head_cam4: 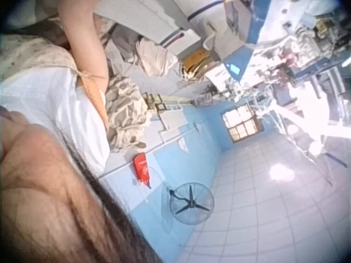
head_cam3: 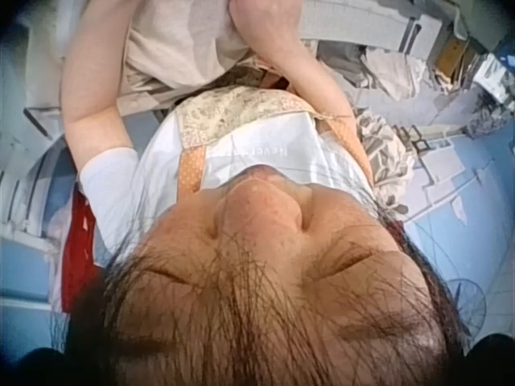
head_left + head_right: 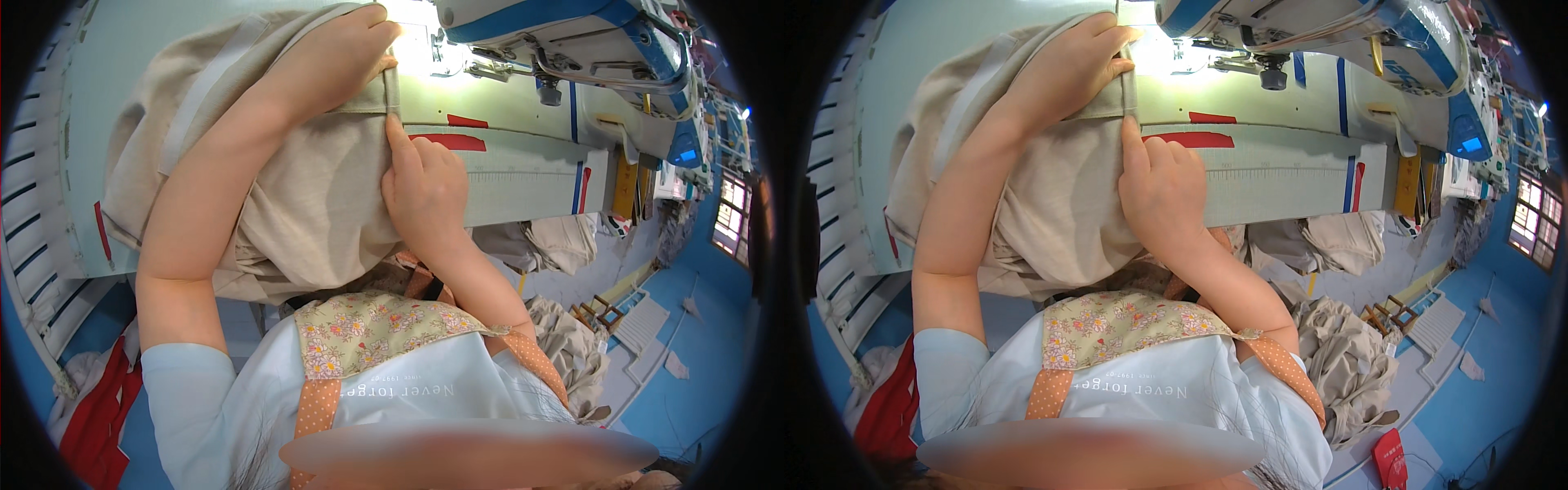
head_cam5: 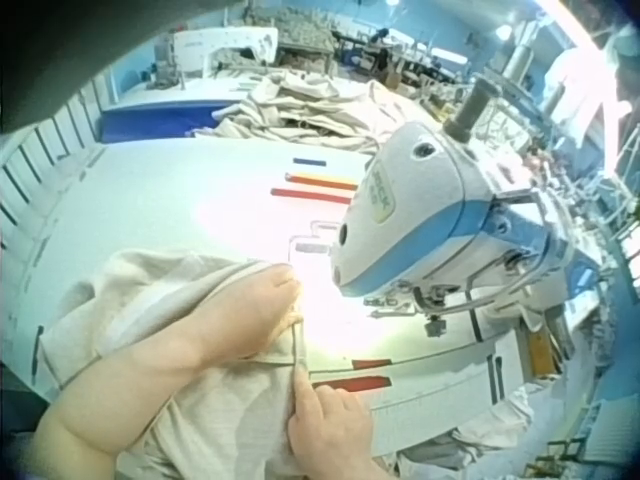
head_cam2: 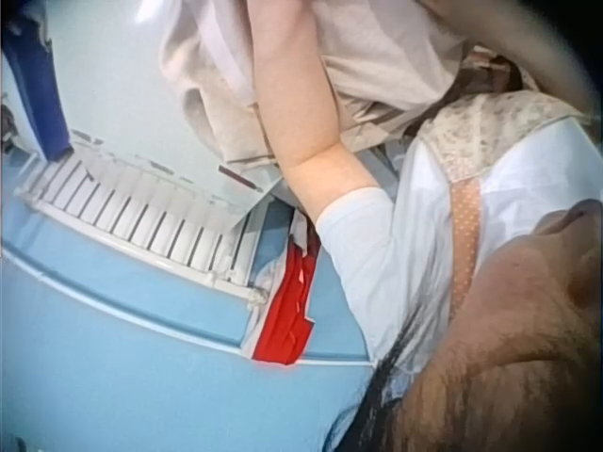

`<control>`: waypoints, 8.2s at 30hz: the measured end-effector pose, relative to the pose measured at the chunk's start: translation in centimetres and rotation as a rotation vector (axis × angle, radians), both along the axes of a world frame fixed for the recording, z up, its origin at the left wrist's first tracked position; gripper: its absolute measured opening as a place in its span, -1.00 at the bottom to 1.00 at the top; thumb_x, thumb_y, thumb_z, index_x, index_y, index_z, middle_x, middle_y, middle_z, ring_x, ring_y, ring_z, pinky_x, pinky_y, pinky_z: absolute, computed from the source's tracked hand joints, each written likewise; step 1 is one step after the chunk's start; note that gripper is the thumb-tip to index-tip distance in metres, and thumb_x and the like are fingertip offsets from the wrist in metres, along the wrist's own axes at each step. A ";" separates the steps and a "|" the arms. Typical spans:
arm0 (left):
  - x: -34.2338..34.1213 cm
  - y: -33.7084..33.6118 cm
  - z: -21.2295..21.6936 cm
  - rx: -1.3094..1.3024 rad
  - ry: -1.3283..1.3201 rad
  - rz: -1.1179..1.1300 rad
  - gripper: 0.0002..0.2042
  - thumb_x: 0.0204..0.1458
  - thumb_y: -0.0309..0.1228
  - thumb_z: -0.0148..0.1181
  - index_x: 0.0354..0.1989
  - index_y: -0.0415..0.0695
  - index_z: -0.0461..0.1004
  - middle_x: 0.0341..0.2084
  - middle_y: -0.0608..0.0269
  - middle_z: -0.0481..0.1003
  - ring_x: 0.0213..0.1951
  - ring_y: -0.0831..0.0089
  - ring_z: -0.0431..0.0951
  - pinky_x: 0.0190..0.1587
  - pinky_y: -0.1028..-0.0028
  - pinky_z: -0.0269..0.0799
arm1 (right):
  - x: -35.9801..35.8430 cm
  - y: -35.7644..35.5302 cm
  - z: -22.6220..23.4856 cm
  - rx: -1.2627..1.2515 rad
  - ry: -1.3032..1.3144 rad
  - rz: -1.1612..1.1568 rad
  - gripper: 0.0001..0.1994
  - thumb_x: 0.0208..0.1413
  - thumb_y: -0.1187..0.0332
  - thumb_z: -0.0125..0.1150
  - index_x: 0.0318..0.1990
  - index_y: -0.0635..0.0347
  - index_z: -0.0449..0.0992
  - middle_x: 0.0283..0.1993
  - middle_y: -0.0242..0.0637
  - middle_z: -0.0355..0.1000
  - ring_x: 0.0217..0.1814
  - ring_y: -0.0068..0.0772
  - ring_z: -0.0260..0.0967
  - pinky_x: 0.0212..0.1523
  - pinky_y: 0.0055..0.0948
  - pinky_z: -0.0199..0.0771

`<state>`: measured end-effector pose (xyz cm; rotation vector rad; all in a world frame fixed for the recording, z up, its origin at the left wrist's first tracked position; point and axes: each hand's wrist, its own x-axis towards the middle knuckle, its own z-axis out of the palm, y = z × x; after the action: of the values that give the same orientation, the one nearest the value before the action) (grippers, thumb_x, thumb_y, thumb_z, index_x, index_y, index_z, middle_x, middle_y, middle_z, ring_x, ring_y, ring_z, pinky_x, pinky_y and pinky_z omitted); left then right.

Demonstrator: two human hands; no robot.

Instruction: Sewing pieces of beige fabric using an industrial sewing machine.

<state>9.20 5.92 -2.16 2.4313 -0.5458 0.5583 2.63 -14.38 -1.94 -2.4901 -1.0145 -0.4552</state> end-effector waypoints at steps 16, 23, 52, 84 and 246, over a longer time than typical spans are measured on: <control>4.6 -0.8 -1.4 0.075 -0.012 -0.029 -0.84 0.14 -0.41 0.21 -0.28 -0.23 0.39 -0.30 0.06 0.45 -0.25 0.05 0.52 -0.19 0.16 0.46 | 3.8 -1.9 0.2 -0.229 0.001 -0.075 -0.47 -0.11 0.49 0.21 0.14 0.04 0.54 -0.57 -0.37 0.37 -0.61 -0.27 0.37 -0.59 -0.27 0.38; 7.7 -0.7 -1.7 -0.073 0.137 -0.048 -0.87 0.06 -0.53 0.22 -0.22 -0.23 0.52 -0.28 0.00 0.60 -0.23 0.04 0.58 -0.13 0.30 0.49 | 6.1 -2.2 0.1 -0.216 -0.019 -0.116 -0.50 -0.09 0.44 0.20 0.12 -0.04 0.54 -0.56 -0.38 0.40 -0.59 -0.27 0.43 -0.58 -0.30 0.44; 8.9 -0.8 -0.1 -0.019 0.125 -0.028 -0.69 -0.07 -0.39 0.38 -0.15 -0.22 0.55 -0.21 -0.04 0.60 -0.13 0.11 0.59 0.00 0.30 0.47 | 6.3 -1.8 -0.2 -0.156 0.012 -0.101 -0.62 -0.10 0.48 0.20 -0.05 0.00 0.62 -0.51 -0.37 0.46 -0.55 -0.26 0.44 -0.51 -0.32 0.47; -17.4 -1.5 4.9 0.497 0.182 0.117 -0.48 -0.08 -0.45 0.27 0.16 0.07 0.48 0.23 0.21 0.37 0.22 0.17 0.37 0.19 0.18 0.39 | -11.3 -14.7 -1.1 0.178 0.685 0.215 -0.84 0.03 0.49 0.33 -0.20 0.19 0.59 -0.25 -0.21 0.50 -0.24 -0.16 0.51 -0.27 -0.28 0.52; -15.6 -1.7 6.4 0.158 0.223 -0.375 -0.80 -0.14 -0.47 0.33 -0.51 -0.10 0.36 -0.44 0.26 0.48 -0.14 0.21 0.55 0.32 -0.04 0.29 | -3.6 -6.6 -0.3 0.323 0.180 0.484 -0.64 -0.33 0.52 0.38 -0.25 0.04 0.54 -0.29 -0.43 0.44 -0.20 -0.24 0.40 -0.17 -0.23 0.33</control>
<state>-6.43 4.18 4.27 2.4083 -0.9498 0.0888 -0.94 -20.98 -2.21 -1.8820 -1.2997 -0.2153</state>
